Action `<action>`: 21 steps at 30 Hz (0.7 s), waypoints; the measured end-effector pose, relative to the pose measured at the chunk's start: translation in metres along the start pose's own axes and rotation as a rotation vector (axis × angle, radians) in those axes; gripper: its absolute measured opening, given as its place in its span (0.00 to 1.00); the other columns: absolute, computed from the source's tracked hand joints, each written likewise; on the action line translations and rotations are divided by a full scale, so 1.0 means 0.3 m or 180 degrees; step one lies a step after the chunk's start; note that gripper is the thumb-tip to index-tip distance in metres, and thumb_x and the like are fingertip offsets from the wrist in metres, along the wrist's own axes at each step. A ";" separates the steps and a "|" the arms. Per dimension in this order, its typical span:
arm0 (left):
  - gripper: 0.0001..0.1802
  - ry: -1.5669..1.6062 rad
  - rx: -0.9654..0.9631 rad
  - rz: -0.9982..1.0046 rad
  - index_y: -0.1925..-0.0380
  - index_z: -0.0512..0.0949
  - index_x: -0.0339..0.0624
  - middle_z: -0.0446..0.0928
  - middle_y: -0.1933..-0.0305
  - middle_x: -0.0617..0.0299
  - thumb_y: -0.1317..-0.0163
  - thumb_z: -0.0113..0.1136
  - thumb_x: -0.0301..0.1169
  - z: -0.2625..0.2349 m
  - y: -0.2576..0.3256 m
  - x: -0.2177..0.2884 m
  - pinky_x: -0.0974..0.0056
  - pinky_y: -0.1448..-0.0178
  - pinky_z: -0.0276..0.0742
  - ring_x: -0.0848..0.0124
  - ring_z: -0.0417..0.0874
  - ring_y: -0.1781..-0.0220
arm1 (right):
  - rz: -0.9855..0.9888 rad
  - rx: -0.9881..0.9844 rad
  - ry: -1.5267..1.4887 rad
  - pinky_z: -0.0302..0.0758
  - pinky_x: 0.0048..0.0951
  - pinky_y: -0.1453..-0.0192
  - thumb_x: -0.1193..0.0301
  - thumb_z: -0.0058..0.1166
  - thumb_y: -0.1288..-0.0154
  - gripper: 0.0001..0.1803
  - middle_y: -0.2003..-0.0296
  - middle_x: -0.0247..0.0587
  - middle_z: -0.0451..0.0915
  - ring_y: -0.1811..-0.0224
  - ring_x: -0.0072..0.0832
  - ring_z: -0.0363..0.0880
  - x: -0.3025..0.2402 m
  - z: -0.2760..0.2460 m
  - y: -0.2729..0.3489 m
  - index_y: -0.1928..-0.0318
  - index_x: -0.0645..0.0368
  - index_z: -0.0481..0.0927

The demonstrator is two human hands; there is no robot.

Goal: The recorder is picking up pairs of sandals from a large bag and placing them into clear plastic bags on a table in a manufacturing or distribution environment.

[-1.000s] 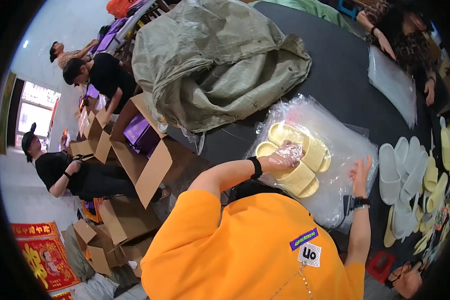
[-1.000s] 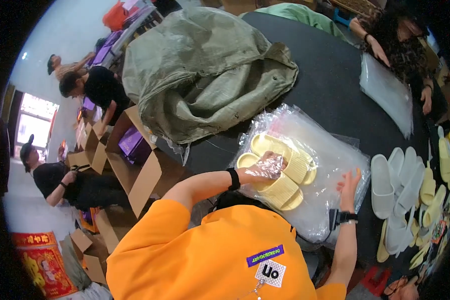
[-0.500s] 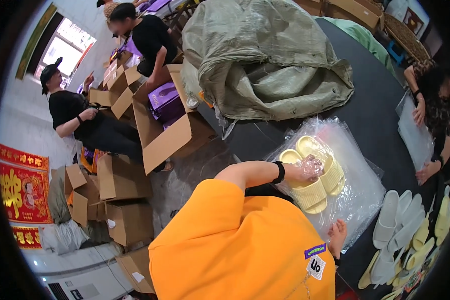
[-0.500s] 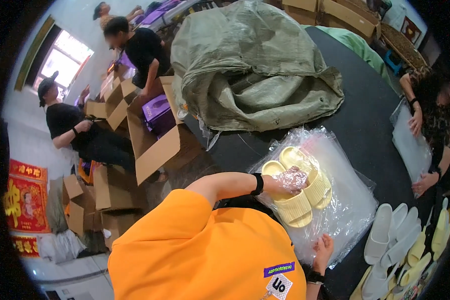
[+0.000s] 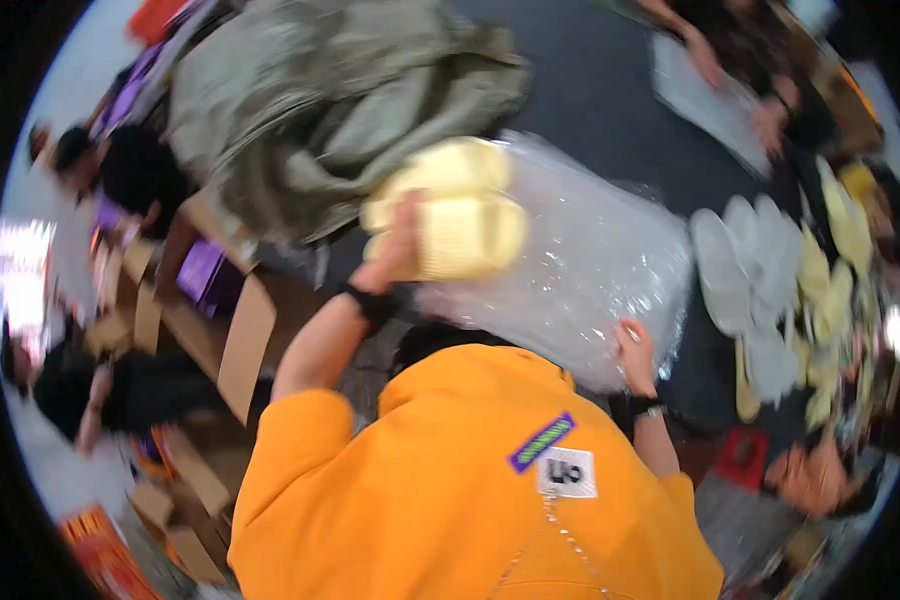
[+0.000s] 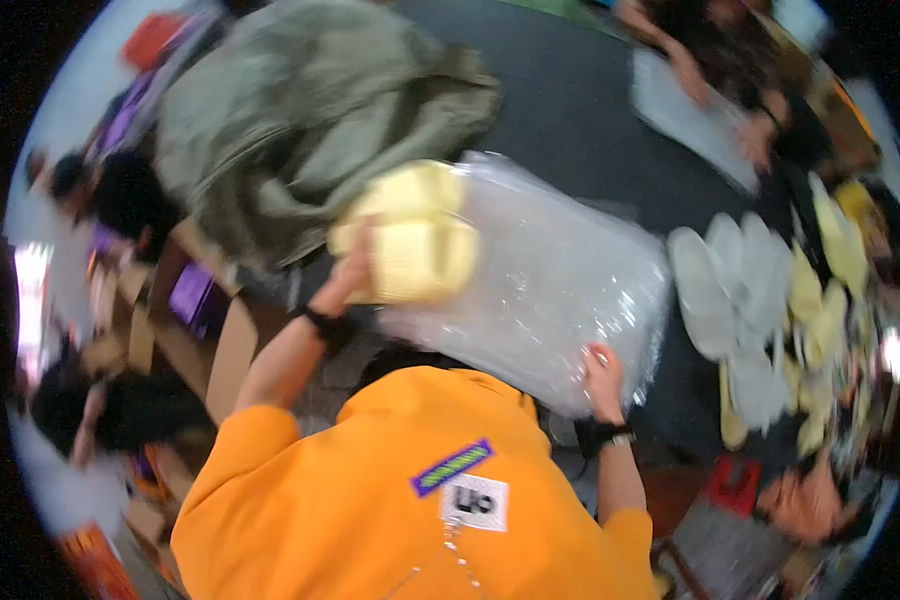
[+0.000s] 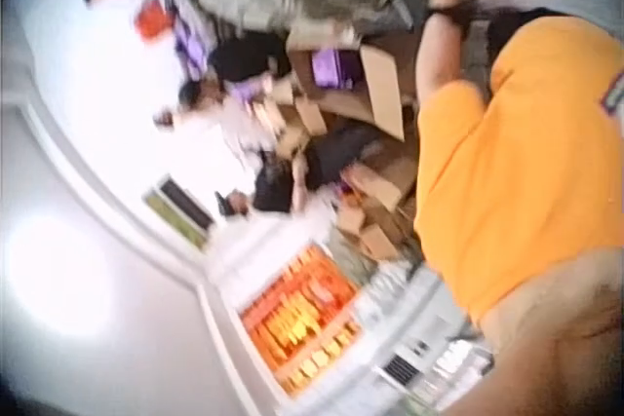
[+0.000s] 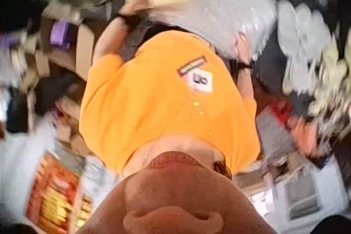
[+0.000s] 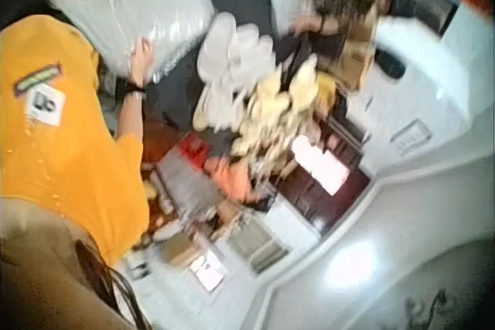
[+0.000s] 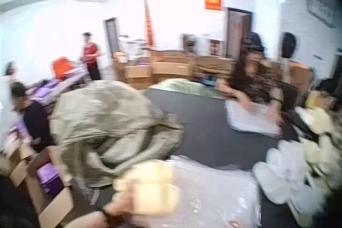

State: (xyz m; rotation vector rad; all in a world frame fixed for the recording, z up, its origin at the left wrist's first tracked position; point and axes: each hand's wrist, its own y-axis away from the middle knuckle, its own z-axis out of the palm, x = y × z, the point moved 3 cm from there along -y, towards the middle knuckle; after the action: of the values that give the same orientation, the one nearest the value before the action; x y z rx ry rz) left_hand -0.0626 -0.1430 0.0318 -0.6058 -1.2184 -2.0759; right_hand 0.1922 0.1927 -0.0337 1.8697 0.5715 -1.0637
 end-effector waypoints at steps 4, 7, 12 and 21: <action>0.17 -0.0813 0.0477 0.2361 0.52 0.70 0.35 0.75 0.56 0.55 0.37 0.46 0.33 -0.237 -0.086 0.265 0.63 0.57 0.77 0.69 0.79 0.58 | -0.0118 0.0207 -0.0382 0.64 0.17 0.77 0.73 0.51 0.42 0.12 0.74 0.29 0.72 0.80 0.14 0.65 -0.029 0.020 -0.014 0.56 0.61 0.74; 0.18 -0.2296 -0.0049 0.3335 0.50 0.67 0.33 0.75 0.56 0.55 0.36 0.44 0.34 0.039 0.129 0.447 0.65 0.58 0.78 0.68 0.79 0.59 | -0.0138 0.0105 -0.0222 0.65 0.18 0.78 0.75 0.49 0.42 0.13 0.74 0.31 0.74 0.81 0.14 0.67 -0.057 0.015 0.001 0.55 0.62 0.74; 0.21 -0.1835 -0.0514 0.2486 0.50 0.66 0.36 0.74 0.56 0.54 0.33 0.34 0.40 0.385 0.131 0.345 0.60 0.54 0.77 0.64 0.79 0.56 | -0.0139 -0.0050 -0.0023 0.68 0.19 0.76 0.74 0.51 0.43 0.15 0.70 0.34 0.74 0.79 0.16 0.70 -0.075 0.019 -0.005 0.53 0.62 0.73; 0.09 -0.5181 -0.1094 0.3349 0.65 0.70 0.41 0.72 0.58 0.58 0.47 0.50 0.30 0.630 -0.206 -0.426 0.53 0.48 0.59 0.60 0.68 0.49 | -0.0558 -0.0172 0.0433 0.72 0.23 0.63 0.73 0.55 0.46 0.14 0.69 0.40 0.79 0.66 0.22 0.76 -0.034 0.044 -0.023 0.59 0.64 0.77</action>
State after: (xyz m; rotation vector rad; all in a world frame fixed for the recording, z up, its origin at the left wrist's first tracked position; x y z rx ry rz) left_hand -0.0080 0.0845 -0.0023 -2.6210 -0.7418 -0.5724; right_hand 0.1760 0.1852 -0.0314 1.8807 0.8482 -1.0271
